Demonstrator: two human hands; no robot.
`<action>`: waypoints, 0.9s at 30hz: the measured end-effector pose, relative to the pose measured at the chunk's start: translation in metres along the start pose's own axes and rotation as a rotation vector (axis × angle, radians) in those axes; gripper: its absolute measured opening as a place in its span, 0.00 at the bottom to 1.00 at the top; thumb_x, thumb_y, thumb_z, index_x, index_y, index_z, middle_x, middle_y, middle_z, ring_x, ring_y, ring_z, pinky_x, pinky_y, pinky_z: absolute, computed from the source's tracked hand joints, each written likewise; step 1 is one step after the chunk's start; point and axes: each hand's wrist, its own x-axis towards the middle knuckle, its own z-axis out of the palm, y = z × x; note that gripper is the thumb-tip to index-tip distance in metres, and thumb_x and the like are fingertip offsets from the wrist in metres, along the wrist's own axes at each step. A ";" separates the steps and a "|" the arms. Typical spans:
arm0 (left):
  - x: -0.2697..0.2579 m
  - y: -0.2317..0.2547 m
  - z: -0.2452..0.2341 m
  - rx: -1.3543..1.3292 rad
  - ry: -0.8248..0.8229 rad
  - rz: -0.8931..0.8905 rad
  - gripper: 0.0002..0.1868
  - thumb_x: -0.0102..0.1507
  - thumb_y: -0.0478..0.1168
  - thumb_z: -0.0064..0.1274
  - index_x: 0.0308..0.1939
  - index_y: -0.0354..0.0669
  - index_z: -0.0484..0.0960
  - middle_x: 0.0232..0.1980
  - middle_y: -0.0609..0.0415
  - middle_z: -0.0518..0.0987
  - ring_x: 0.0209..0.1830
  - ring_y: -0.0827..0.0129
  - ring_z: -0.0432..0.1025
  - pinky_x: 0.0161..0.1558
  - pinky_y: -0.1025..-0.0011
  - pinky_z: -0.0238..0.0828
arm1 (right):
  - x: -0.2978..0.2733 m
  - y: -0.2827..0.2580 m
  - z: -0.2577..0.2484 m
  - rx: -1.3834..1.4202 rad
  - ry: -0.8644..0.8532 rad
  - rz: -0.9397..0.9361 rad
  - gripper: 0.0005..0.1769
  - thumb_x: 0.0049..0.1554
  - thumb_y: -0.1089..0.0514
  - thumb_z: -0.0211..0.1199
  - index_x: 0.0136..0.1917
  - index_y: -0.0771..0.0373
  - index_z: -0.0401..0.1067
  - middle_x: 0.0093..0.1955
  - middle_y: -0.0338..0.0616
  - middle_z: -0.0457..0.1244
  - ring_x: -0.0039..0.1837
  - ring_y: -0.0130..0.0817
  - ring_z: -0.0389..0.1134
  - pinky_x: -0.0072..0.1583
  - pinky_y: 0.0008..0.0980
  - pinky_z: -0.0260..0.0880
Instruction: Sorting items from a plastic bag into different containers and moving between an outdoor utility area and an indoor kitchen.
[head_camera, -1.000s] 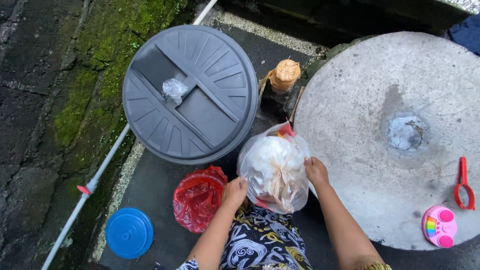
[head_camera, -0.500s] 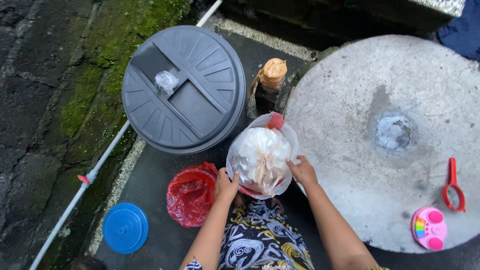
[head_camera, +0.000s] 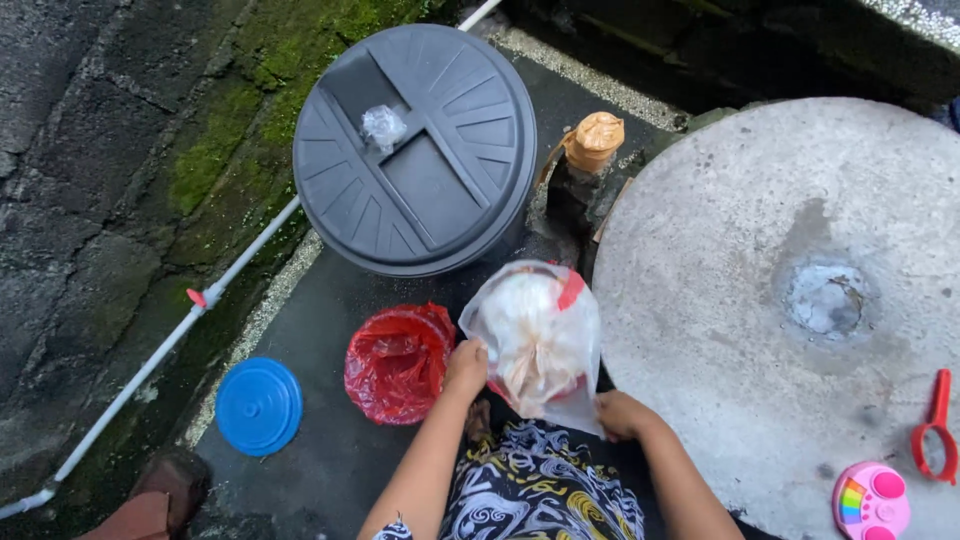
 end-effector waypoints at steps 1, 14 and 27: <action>-0.012 0.009 0.005 0.001 -0.006 0.001 0.15 0.55 0.44 0.31 0.39 0.47 0.72 0.47 0.47 0.69 0.51 0.53 0.63 0.50 0.58 0.61 | 0.006 0.021 -0.001 0.003 0.000 0.006 0.11 0.46 0.54 0.48 0.35 0.59 0.70 0.18 0.41 0.60 0.25 0.32 0.65 0.38 0.28 0.66; -0.042 0.068 0.008 0.196 -0.164 0.179 0.13 0.57 0.50 0.30 0.37 0.56 0.71 0.45 0.57 0.69 0.48 0.61 0.65 0.48 0.62 0.65 | 0.026 0.037 -0.034 0.479 0.567 0.269 0.11 0.45 0.57 0.51 0.37 0.65 0.70 0.28 0.53 0.62 0.30 0.41 0.66 0.30 0.36 0.68; -0.084 0.090 -0.077 -0.208 -0.091 0.235 0.33 0.56 0.50 0.37 0.62 0.43 0.46 0.61 0.32 0.50 0.62 0.41 0.47 0.60 0.52 0.45 | -0.085 -0.107 -0.049 0.259 1.042 0.101 0.45 0.45 0.44 0.56 0.68 0.67 0.41 0.66 0.70 0.38 0.68 0.60 0.36 0.64 0.53 0.42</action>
